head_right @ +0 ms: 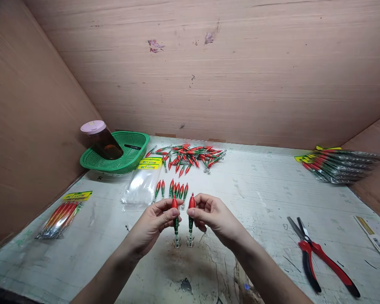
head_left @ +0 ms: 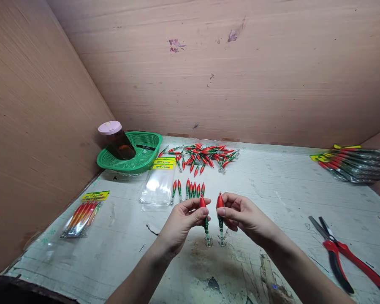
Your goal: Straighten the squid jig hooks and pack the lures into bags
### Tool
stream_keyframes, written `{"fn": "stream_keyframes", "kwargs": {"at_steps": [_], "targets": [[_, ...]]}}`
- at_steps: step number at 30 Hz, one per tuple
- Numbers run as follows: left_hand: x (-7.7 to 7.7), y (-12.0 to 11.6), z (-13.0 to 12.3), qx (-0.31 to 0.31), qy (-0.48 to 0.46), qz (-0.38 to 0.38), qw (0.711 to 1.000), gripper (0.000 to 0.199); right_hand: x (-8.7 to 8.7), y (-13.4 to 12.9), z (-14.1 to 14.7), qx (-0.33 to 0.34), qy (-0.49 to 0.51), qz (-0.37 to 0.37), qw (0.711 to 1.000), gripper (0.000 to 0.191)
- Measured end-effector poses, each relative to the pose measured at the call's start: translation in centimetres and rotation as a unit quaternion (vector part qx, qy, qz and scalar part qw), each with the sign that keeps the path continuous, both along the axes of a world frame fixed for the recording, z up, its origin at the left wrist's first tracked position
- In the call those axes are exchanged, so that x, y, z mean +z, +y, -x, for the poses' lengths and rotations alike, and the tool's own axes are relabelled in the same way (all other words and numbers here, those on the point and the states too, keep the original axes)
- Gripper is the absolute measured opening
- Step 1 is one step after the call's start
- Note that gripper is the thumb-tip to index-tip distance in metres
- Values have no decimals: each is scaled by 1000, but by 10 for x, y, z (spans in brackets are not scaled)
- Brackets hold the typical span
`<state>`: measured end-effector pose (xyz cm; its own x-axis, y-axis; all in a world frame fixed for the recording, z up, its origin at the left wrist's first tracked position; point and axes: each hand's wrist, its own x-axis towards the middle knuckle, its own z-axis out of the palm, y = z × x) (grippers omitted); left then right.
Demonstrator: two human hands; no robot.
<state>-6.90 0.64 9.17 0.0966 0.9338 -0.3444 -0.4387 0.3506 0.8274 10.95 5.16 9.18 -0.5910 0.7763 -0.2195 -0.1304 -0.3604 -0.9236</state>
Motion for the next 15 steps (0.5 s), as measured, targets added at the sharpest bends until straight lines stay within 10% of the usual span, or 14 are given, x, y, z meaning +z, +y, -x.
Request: {"fn": "stream_keyframes", "kwargs": {"at_steps": [15], "targets": [[-1, -4, 0, -54, -42, 3, 998, 40, 7, -5, -8, 30, 36, 61, 997, 30]]}}
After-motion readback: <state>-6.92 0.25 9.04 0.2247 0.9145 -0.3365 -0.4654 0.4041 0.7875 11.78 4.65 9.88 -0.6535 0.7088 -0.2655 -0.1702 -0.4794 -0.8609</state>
